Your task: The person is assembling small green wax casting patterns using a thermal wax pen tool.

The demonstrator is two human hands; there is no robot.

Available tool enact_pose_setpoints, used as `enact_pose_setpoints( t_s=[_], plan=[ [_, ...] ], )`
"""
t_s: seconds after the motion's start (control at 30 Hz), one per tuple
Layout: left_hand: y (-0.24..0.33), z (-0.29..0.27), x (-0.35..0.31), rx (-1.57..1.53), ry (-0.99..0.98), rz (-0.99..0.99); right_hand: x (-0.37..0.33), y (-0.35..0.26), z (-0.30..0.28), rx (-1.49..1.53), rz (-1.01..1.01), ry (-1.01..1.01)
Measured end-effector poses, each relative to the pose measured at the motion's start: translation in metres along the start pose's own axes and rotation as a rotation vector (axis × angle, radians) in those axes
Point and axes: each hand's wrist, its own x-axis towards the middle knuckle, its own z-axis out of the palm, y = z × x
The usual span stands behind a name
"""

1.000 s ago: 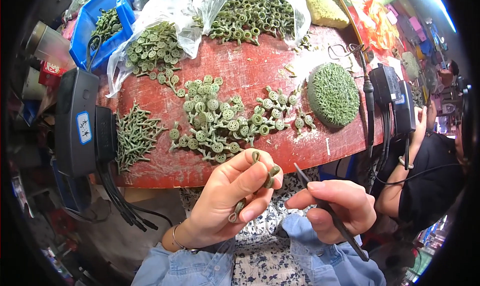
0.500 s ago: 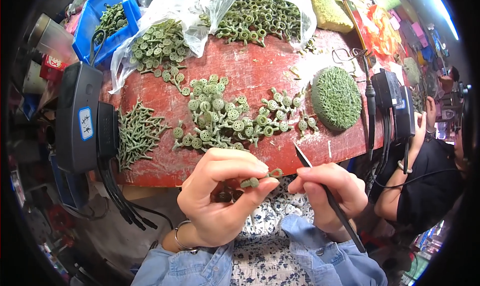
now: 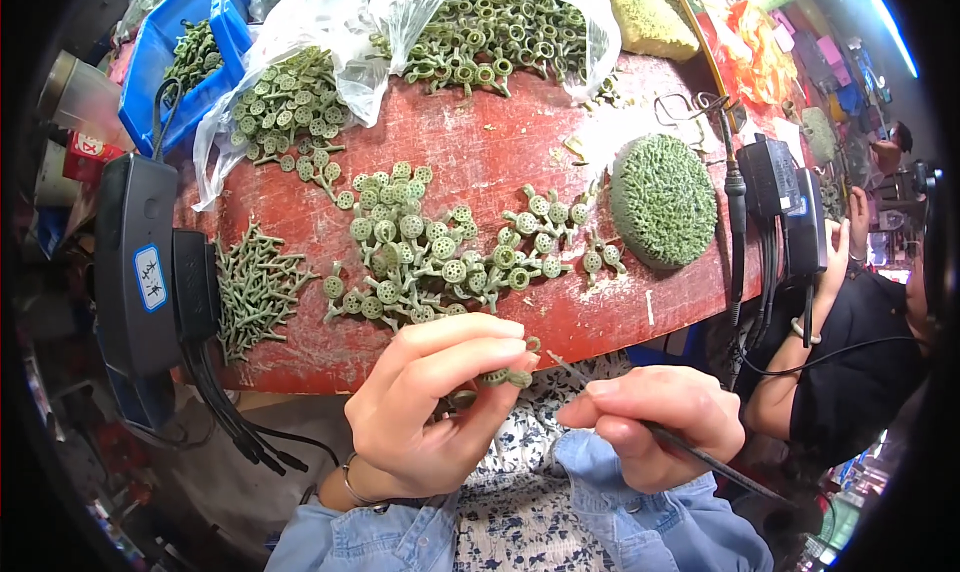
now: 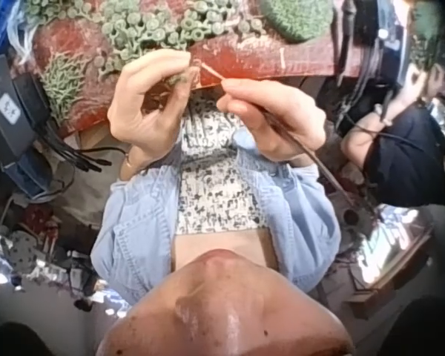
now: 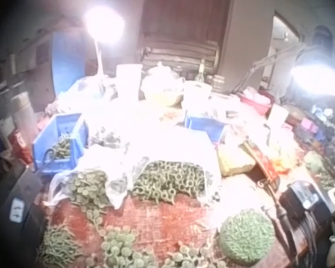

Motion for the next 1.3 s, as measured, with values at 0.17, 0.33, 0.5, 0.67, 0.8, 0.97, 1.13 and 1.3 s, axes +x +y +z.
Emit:
enact_pose_setpoints(
  t_s=[0.17,0.33,0.5,0.67,0.8,0.97,1.13,1.3],
  plan=[
    [0.002,0.0,0.003,0.02,-0.066,0.062,0.002,0.001,0.003,-0.043,-0.022,0.017],
    [-0.003,0.0,-0.004,0.045,-0.064,0.074,0.001,0.005,0.007,-0.089,-0.026,0.033],
    [-0.009,-0.003,-0.007,0.132,-0.117,0.189,0.001,0.006,0.014,-0.171,-0.053,0.058],
    [-0.006,-0.004,-0.005,0.078,-0.137,0.133,0.004,0.001,0.012,-0.243,-0.075,0.044],
    [-0.007,-0.002,-0.004,0.061,-0.122,0.14,0.005,-0.004,0.006,-0.185,-0.028,0.103],
    [-0.014,-0.002,-0.004,0.076,-0.119,0.173,0.002,0.002,0.002,-0.083,0.065,0.047],
    [-0.011,-0.002,-0.006,0.057,-0.128,0.149,0.001,0.004,0.006,-0.069,0.034,0.022],
    [-0.008,0.0,-0.003,-0.015,-0.145,0.108,0.0,0.001,0.004,-0.096,0.066,0.075]
  ],
)
